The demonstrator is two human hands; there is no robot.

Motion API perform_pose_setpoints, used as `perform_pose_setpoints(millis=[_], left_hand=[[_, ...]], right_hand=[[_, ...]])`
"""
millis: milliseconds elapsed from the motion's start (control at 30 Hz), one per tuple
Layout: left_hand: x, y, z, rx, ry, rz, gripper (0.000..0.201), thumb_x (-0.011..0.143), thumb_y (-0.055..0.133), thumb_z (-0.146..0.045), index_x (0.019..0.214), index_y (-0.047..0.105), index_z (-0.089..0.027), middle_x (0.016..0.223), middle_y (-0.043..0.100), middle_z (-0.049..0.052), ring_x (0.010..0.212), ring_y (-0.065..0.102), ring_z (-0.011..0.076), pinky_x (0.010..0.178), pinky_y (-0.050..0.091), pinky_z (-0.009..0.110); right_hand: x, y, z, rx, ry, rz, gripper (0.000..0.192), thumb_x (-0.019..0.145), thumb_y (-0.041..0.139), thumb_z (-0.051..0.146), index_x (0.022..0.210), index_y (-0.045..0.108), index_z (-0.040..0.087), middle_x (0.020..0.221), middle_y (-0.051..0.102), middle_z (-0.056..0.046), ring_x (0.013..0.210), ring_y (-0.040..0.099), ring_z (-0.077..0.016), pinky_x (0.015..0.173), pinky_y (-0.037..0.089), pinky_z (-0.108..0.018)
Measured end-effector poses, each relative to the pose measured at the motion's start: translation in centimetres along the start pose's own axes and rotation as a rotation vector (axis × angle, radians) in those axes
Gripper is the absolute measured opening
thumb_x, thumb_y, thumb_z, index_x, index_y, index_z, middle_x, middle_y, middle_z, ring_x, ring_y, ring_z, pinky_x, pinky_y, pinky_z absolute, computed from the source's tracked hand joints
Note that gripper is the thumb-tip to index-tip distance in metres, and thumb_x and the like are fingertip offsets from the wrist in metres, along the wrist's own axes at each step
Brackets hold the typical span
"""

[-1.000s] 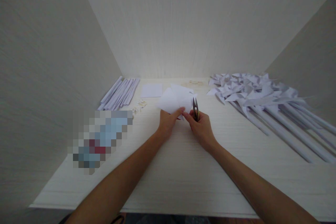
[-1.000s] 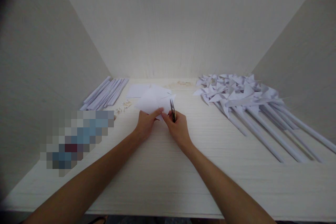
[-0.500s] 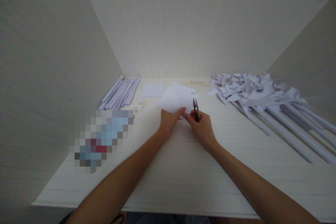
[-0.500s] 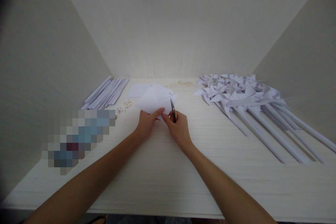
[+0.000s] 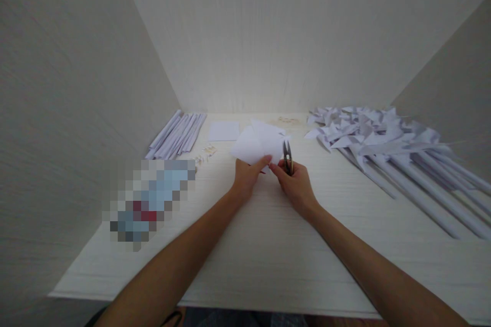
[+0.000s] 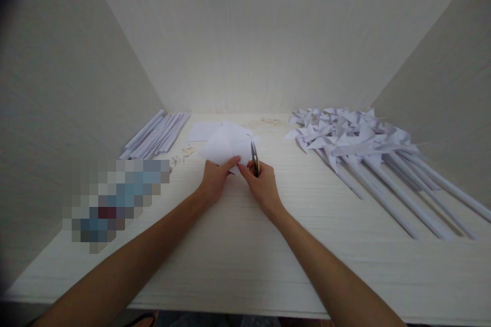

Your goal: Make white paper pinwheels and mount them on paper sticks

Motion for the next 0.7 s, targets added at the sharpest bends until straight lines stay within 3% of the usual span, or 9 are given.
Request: perform_pose_setpoints(millis=[367, 700], left_hand=[[0.0, 0.0, 0.1, -0.017, 0.001, 0.017, 0.030, 0.053, 0.072, -0.026, 0.078, 0.063, -0.013, 0.080, 0.066, 0.006, 0.063, 0.059, 0.0141, 0.049, 0.046, 0.022], [-0.3, 0.1, -0.9, 0.109, 0.077, 0.002, 0.021, 0.055, 0.069, -0.026, 0.069, 0.062, -0.013, 0.068, 0.066, 0.004, 0.055, 0.058, 0.0123, 0.042, 0.043, 0.018]], right_hand=[[-0.1, 0.0, 0.0, 0.064, 0.015, 0.026, 0.026, 0.066, 0.061, 0.037, 0.058, 0.045, 0.019, 0.043, 0.035, 0.009, 0.039, 0.028, -0.0059, 0.039, 0.021, -0.022], [-0.2, 0.1, 0.1, 0.156, 0.050, 0.036, 0.029, 0.066, 0.062, 0.043, 0.066, 0.046, 0.019, 0.044, 0.033, 0.010, 0.035, 0.025, -0.0045, 0.034, 0.017, -0.020]])
Point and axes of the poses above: each hand's wrist, its own x-axis towards the middle knuckle, its own y-axis out of the palm, z = x × y, the point moved 6 cm from there along x, towards the middle knuckle
